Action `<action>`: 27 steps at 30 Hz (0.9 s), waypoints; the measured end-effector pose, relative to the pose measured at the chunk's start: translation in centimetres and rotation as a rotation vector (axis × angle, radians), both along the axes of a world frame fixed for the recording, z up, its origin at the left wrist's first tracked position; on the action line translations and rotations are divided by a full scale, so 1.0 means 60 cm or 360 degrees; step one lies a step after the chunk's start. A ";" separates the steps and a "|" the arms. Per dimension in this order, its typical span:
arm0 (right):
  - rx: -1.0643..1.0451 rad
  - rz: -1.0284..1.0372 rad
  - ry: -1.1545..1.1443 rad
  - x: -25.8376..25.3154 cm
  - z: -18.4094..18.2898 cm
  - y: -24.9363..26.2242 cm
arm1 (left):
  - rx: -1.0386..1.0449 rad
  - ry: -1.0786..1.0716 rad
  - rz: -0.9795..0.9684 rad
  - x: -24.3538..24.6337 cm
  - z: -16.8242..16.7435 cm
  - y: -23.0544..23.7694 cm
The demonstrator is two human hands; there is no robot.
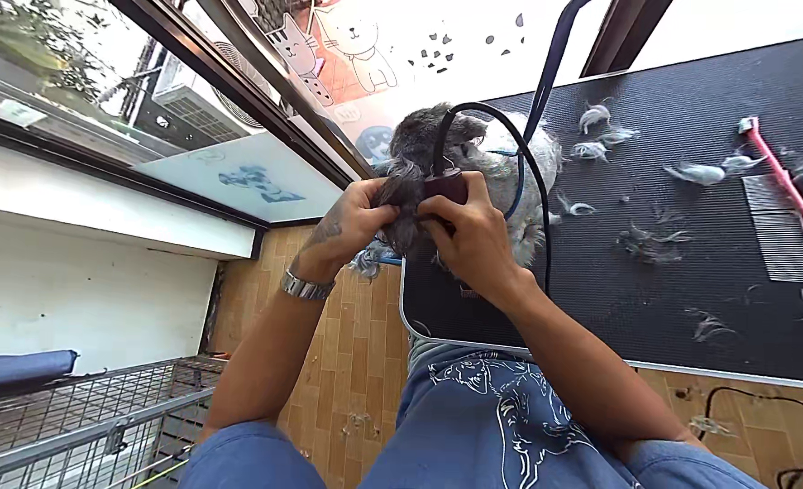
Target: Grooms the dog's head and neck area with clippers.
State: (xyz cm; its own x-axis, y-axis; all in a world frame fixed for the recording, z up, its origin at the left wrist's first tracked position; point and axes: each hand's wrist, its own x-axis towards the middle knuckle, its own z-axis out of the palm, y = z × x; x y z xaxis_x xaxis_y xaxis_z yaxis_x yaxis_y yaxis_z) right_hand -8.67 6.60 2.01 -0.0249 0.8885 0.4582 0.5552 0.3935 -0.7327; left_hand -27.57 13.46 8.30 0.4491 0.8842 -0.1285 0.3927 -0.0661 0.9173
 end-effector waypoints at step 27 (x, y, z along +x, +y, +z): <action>0.0466 0.0091 -0.0153 0.063 -0.038 -0.030 | 0.1794 0.0997 -0.0789 -0.003 -0.001 -0.058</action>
State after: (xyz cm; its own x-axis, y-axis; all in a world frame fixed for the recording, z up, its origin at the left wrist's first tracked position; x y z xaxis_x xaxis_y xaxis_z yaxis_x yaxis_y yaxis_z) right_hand -4.91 4.78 -0.29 -0.1264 0.7152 0.6874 0.5873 0.6124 -0.5292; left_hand -27.72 9.99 8.24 0.8777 0.4105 0.2473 0.4334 -0.9001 -0.0443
